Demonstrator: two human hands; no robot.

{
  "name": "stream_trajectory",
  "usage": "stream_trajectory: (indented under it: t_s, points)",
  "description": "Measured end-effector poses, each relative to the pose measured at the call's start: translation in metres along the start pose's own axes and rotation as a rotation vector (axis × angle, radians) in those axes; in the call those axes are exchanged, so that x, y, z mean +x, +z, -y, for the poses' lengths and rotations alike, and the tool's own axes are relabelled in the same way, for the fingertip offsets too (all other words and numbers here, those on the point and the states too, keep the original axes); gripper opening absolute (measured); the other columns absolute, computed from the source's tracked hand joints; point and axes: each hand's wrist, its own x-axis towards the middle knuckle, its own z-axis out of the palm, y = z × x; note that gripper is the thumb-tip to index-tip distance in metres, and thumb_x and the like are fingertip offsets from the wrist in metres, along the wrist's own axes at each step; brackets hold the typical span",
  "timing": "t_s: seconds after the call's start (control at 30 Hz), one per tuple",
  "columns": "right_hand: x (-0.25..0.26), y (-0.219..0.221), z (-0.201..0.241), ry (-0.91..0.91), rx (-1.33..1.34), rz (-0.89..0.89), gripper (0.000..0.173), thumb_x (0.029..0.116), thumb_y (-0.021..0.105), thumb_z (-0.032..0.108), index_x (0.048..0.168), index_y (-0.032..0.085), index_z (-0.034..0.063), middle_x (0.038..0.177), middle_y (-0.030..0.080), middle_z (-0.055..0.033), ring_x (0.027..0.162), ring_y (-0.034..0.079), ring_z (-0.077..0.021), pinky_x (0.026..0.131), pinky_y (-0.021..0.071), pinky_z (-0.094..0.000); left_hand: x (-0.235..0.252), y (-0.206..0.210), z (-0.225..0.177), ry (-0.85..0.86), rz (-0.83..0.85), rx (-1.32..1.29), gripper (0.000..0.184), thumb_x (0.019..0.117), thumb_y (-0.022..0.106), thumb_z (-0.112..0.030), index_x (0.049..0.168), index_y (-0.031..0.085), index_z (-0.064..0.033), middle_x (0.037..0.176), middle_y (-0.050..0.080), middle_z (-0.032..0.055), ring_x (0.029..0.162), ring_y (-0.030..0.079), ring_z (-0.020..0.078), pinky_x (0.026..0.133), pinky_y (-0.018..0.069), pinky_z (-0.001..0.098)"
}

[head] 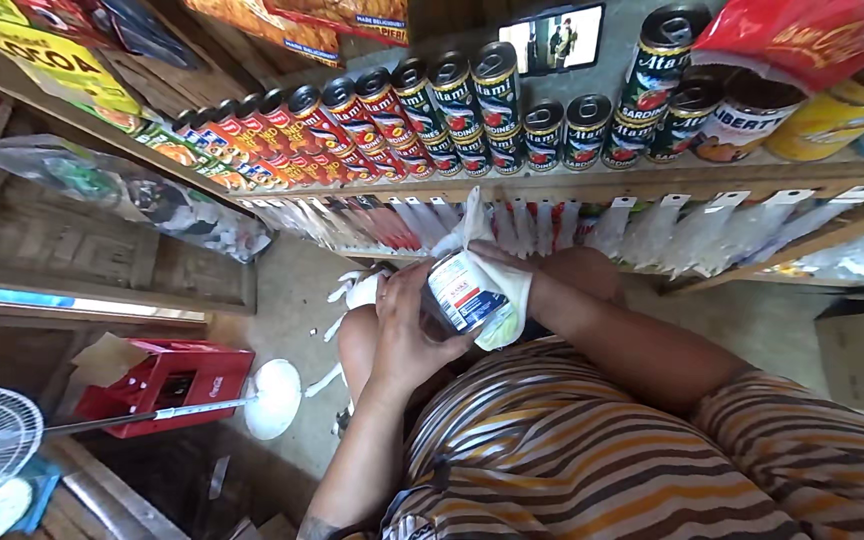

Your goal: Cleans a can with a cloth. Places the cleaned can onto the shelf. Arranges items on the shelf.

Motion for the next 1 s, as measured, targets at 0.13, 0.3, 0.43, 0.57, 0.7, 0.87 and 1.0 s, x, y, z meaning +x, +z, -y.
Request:
stream_trajectory:
  t_s: [0.13,0.3,0.43,0.57,0.7,0.87,1.0]
  points:
    - [0.018,-0.019,-0.024,0.050,-0.078,0.016,0.045,0.0911,0.070,0.049,0.122,0.064,0.0176,0.096,0.070,-0.0001,0.082,0.069,-0.0093,0.072,0.0594,-0.0301,0.000,0.003,-0.002,0.012,0.021,0.083,0.095,0.0652,0.086,-0.059,0.141,0.057,-0.0098,0.130,0.063,0.0140,0.129,0.056,0.0294,0.117,0.0243,0.0674]
    - [0.020,-0.013,-0.030,0.134,-0.026,0.022,0.034,0.0952,0.066,0.041,0.119,0.064,0.0173,0.096,0.069,0.0018,0.084,0.067,-0.0070,0.074,0.0579,-0.0265,0.003,0.009,-0.009,0.021,0.085,0.114,0.097,0.0692,0.083,-0.056,0.149,0.049,-0.0129,0.135,0.061,0.0134,0.131,0.054,0.0316,0.117,0.0227,0.0692]
    - [0.008,-0.005,-0.019,0.132,0.000,-0.035,0.031,0.1019,0.056,0.044,0.115,0.065,0.0182,0.091,0.068,0.0035,0.081,0.067,-0.0051,0.070,0.0577,-0.0237,0.006,0.007,-0.011,0.021,0.083,0.039,0.106,0.0726,0.081,-0.063,0.154,0.038,-0.0106,0.141,0.057,0.0127,0.134,0.052,0.0292,0.118,0.0241,0.0685]
    - [-0.002,-0.012,-0.016,-0.097,-0.043,-0.010,0.035,0.1091,0.039,0.041,0.126,0.061,0.0188,0.106,0.069,0.0034,0.095,0.066,-0.0049,0.082,0.0578,-0.0260,0.008,0.008,-0.005,0.015,0.062,-0.036,0.116,0.0700,0.083,-0.063,0.157,0.030,-0.0090,0.147,0.052,0.0139,0.138,0.049,0.0277,0.119,0.0249,0.0676]
    - [-0.008,-0.026,-0.015,-0.197,0.004,0.008,0.036,0.1083,0.041,0.043,0.131,0.060,0.0228,0.116,0.069,0.0044,0.104,0.066,-0.0045,0.089,0.0571,-0.0272,0.009,0.015,0.007,0.063,0.016,-0.116,0.113,0.0684,0.085,-0.061,0.154,0.034,-0.0095,0.148,0.052,0.0134,0.141,0.046,0.0269,0.120,0.0227,0.0659]
    - [-0.013,0.011,0.028,-0.004,-0.148,-0.200,0.024,0.1059,0.051,0.032,0.114,0.063,0.0125,0.090,0.067,0.0043,0.082,0.064,-0.0006,0.076,0.0552,-0.0191,0.014,0.020,0.016,0.095,-0.061,-0.160,0.100,0.0655,0.085,-0.062,0.144,0.046,-0.0145,0.142,0.059,0.0061,0.141,0.047,0.0225,0.122,0.0209,0.0641]
    - [0.009,0.005,0.031,0.082,-0.411,-0.102,0.050,0.0900,0.071,0.023,0.131,0.051,0.0016,0.097,0.070,-0.0041,0.085,0.069,-0.0079,0.081,0.0600,-0.0275,0.020,0.023,0.020,0.100,-0.061,-0.093,0.097,0.0652,0.082,-0.066,0.139,0.052,-0.0110,0.137,0.061,0.0096,0.138,0.050,0.0251,0.121,0.0231,0.0621]
